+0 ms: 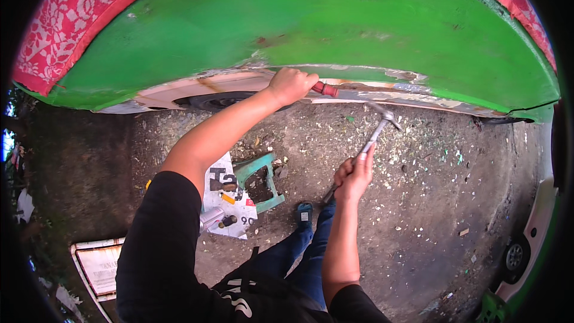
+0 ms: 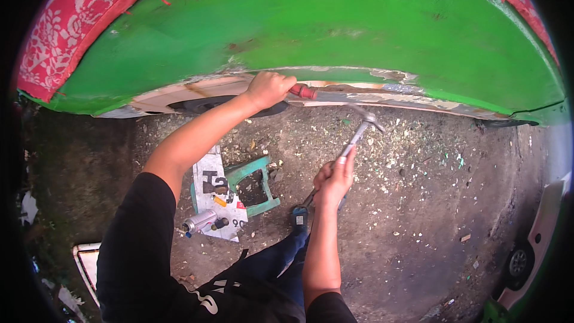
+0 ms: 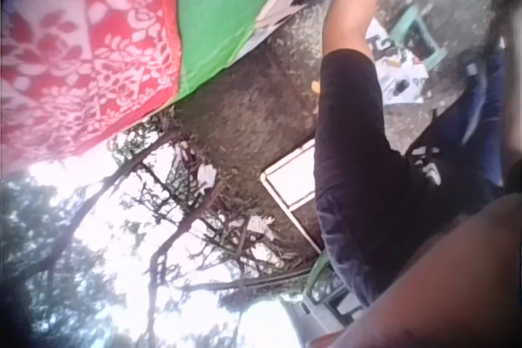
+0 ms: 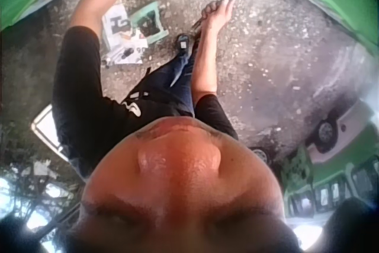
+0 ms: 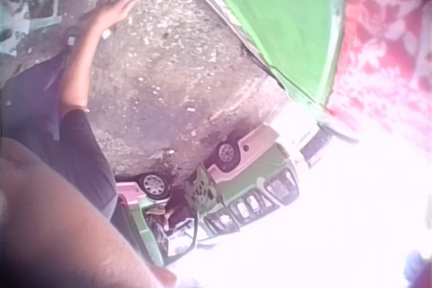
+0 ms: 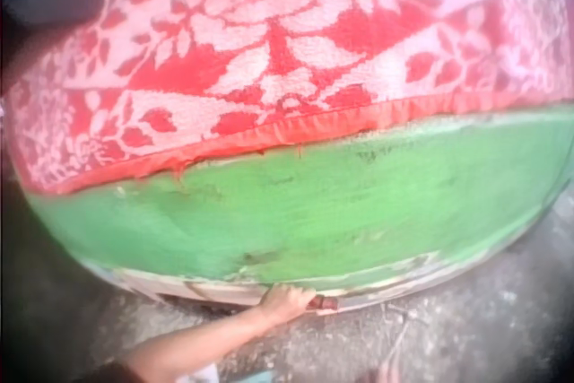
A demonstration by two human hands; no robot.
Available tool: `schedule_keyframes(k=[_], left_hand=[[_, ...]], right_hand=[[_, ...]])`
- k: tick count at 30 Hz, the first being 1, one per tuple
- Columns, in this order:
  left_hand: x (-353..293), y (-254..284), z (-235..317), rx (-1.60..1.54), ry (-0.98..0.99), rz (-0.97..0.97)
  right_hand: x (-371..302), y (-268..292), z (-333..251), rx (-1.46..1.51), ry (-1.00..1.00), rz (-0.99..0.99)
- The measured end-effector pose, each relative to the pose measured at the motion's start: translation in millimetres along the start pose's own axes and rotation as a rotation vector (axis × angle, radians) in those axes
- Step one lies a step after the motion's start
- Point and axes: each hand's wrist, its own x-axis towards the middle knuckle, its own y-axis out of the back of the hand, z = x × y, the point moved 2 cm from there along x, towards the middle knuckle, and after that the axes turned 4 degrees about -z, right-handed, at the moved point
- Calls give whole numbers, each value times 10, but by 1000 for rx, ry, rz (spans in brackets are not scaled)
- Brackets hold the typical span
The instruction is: The person uses a hammer and a red-handled tool to repeatedly strike and pry along the edge of a green and pink painted metal surface. The person moves along the edge, continuing the same action throughout the clip.
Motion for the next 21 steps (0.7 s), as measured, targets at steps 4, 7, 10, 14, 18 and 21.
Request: schedule_keyframes(k=[4, 7, 10, 14, 18, 21], left_hand=[[100, 40, -6, 1, 20, 55], [91, 83, -35, -10, 20, 87], [35, 147, -5, -48, -4, 36], [-253, 179, 178, -139, -56, 34], [-446, 205, 263, -129, -204, 129], [-352, 248, 206, -130, -215, 166]], right_hand=[[17, -203, 84, -443, -201, -280], [-61, -246, 294, -198, -192, -308], [14, -83, 126, 2, -76, -78], [-13, 156, 13, -106, -101, -95], [-121, 234, 96, -97, -121, -62], [-177, 263, 136, -86, -141, -53]])
